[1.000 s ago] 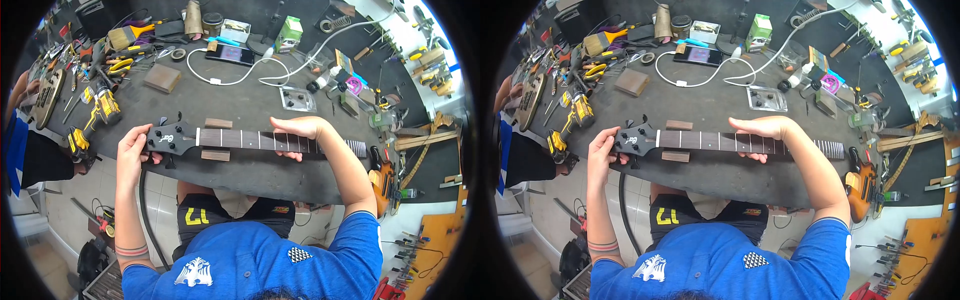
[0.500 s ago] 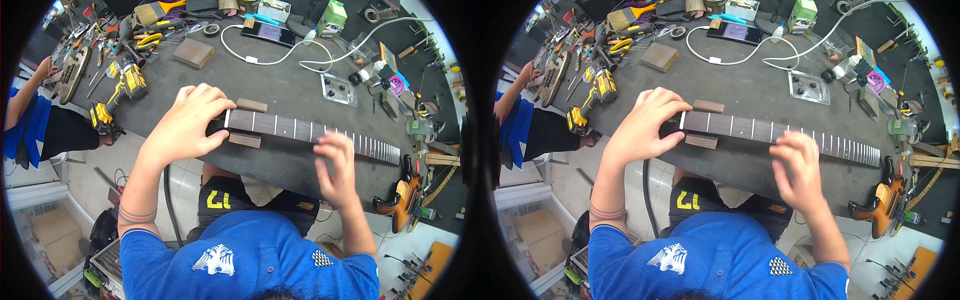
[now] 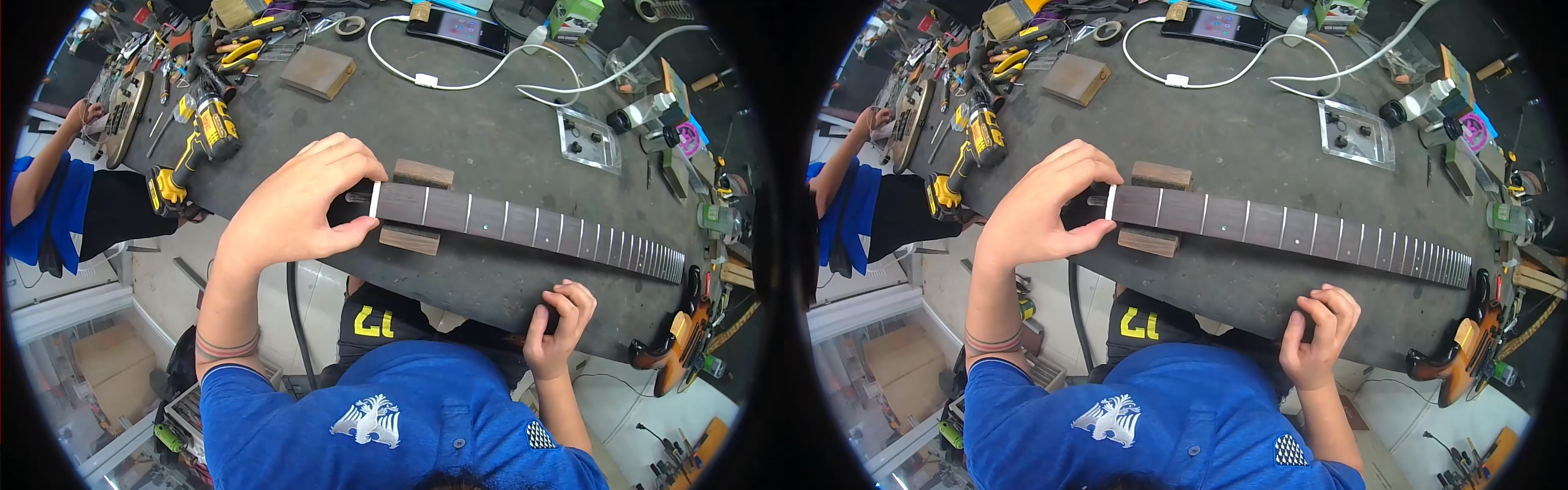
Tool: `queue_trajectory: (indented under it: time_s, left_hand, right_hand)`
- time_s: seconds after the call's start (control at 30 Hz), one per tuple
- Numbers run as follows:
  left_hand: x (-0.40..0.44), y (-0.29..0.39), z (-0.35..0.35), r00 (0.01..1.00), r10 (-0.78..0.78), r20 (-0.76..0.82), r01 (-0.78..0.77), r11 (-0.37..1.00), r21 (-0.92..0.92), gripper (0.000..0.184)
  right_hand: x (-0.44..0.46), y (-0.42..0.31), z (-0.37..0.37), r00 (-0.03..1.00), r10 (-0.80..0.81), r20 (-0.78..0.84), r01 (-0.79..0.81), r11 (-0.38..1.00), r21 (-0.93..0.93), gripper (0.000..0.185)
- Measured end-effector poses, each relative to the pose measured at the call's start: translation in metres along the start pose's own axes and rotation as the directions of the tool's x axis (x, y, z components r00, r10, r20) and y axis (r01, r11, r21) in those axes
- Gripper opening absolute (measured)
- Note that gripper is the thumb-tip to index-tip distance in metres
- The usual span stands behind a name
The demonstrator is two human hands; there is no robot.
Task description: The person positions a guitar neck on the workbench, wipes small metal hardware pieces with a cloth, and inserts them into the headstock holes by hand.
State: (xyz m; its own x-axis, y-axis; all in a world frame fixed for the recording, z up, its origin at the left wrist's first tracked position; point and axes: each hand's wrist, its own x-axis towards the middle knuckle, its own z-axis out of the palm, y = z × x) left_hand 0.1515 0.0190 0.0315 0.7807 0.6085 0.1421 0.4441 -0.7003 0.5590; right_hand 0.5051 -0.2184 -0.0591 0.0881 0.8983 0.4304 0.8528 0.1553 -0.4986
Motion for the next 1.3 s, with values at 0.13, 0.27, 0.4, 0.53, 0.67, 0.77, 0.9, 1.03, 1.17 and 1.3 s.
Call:
queue_trajectory:
  time_s: [0.13,0.27,0.4,0.53,0.67,0.77,0.9,1.03,1.17,1.3]
  left_hand:
    - [0.002,-0.004,0.004,1.0,0.014,-0.011,-0.014,1.0,-0.008,0.045]
    - [0.001,-0.007,0.004,1.0,0.015,-0.004,-0.016,1.0,-0.027,0.047]
    - [0.001,-0.013,0.002,0.999,0.041,-0.018,-0.042,0.997,-0.07,0.048]
    - [0.001,-0.014,0.006,0.999,0.021,-0.025,-0.022,0.997,-0.078,0.051]
    - [0.003,-0.013,0.01,0.999,-0.012,-0.03,0.01,0.997,-0.075,0.052]
    - [0.004,-0.011,0.012,1.0,-0.02,-0.02,0.019,0.998,-0.053,0.052]
    - [0.007,-0.01,0.009,0.999,-0.032,0.003,0.032,0.998,-0.061,0.053]
    - [0.009,-0.006,0.005,0.999,-0.034,0.024,0.035,0.998,-0.048,0.052]
    - [0.013,-0.001,0.005,0.998,-0.058,0.039,0.058,0.998,-0.002,0.052]
    - [0.017,0.002,0.002,0.993,-0.083,0.089,0.079,0.996,0.047,0.053]
  right_hand:
    - [0.001,-0.001,0.003,1.0,0.002,0.014,-0.001,0.999,-0.036,0.032]
    - [0.003,-0.003,0.004,1.0,0.013,0.018,-0.012,0.997,-0.071,0.031]
    - [0.005,-0.004,0.004,0.999,0.025,0.025,-0.023,0.997,-0.073,0.03]
    - [0.005,-0.003,0.006,0.999,0.027,0.02,-0.025,0.998,-0.066,0.031]
    - [0.004,-0.001,0.005,0.999,0.039,-0.003,-0.039,0.998,-0.058,0.031]
    - [0.005,0.0,0.004,0.999,0.038,-0.009,-0.039,0.997,-0.065,0.032]
    - [0.007,0.0,0.005,0.999,0.05,0.0,-0.05,0.998,-0.04,0.033]
    - [0.007,0.002,0.004,0.999,0.047,-0.013,-0.047,0.999,-0.008,0.035]
    - [0.004,0.005,0.002,0.998,0.054,0.011,-0.054,0.998,0.008,0.036]
    - [0.005,0.005,0.0,0.997,0.06,0.042,-0.061,0.998,0.028,0.036]
